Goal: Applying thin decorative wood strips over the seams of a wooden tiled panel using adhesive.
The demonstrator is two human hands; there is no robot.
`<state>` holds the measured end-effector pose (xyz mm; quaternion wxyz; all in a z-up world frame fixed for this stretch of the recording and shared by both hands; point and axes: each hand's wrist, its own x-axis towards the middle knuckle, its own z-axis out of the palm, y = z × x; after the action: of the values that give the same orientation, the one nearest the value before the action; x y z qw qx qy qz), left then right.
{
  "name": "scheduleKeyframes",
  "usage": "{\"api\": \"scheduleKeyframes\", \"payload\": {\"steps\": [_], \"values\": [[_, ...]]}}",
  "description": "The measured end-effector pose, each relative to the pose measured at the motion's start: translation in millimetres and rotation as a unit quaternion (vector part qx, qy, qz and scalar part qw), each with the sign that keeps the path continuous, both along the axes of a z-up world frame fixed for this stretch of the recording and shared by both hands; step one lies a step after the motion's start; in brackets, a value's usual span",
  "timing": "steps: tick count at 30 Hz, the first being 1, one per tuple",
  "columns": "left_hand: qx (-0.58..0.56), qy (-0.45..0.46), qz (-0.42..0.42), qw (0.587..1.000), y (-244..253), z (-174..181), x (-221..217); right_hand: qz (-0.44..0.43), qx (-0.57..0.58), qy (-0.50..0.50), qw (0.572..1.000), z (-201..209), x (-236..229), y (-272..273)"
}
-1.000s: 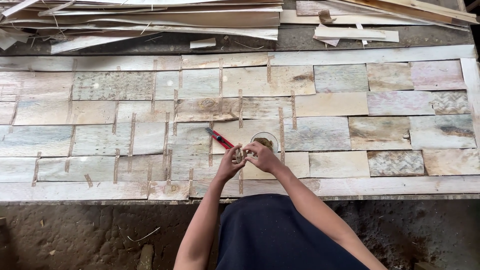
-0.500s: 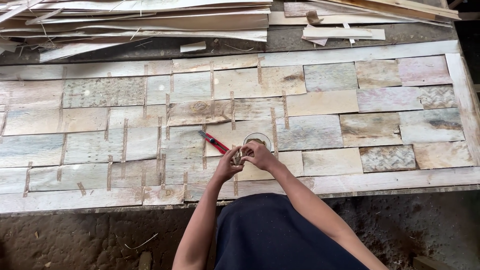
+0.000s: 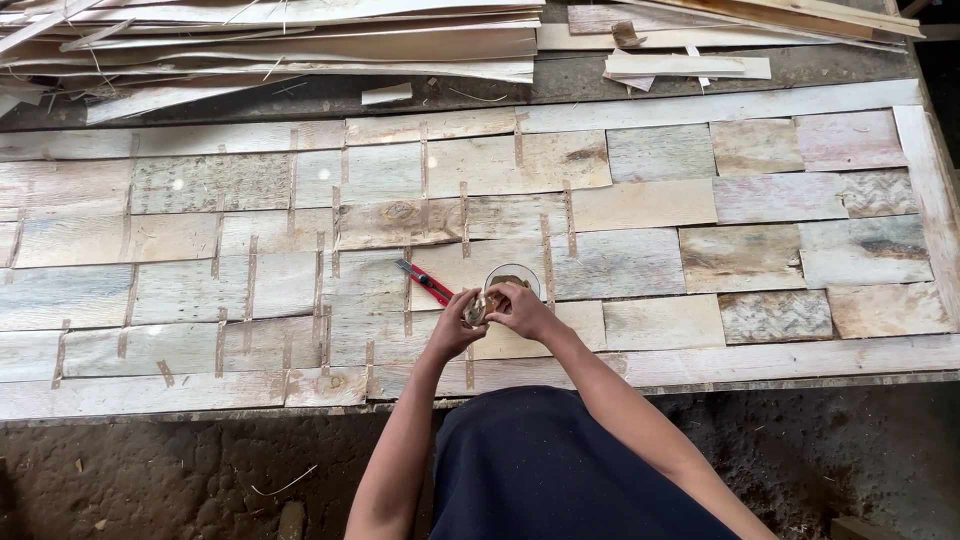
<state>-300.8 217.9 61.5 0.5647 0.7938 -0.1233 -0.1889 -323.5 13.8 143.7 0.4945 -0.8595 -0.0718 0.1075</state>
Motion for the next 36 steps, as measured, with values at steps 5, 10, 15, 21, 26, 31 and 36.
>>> {"api": "scheduleKeyframes", "payload": {"steps": [5, 10, 15, 21, 26, 31, 36], "values": [[0.083, -0.002, -0.03, 0.996, -3.6, 25.0, -5.8, -0.032, 0.028, 0.043, 0.998, -14.0, -2.1, -8.2], [-0.019, 0.123, -0.023, 0.992, -11.0, 13.0, -12.0, -0.033, 0.038, 0.027, 0.998, -18.5, -2.0, -15.7], [-0.073, 0.198, -0.113, 0.971, -9.4, 47.3, -16.6, -0.096, 0.082, 0.11, 0.986, -5.5, -2.7, -19.2], [-0.061, 0.207, -0.126, 0.968, -3.3, -9.2, -11.0, -0.14, 0.158, 0.127, 0.969, -2.8, -3.6, -32.1], [-0.062, 0.194, -0.094, 0.974, -10.9, -24.5, -13.3, -0.142, 0.258, 0.144, 0.945, -16.9, 3.5, -30.7], [-0.057, 0.182, -0.081, 0.978, -13.2, 5.5, -16.6, -0.155, 0.25, 0.128, 0.947, 11.9, 6.2, -28.1], [-0.087, 0.188, -0.098, 0.973, -8.0, 30.3, -14.7, -0.158, 0.266, 0.111, 0.944, 14.8, 10.9, -27.3]]}}
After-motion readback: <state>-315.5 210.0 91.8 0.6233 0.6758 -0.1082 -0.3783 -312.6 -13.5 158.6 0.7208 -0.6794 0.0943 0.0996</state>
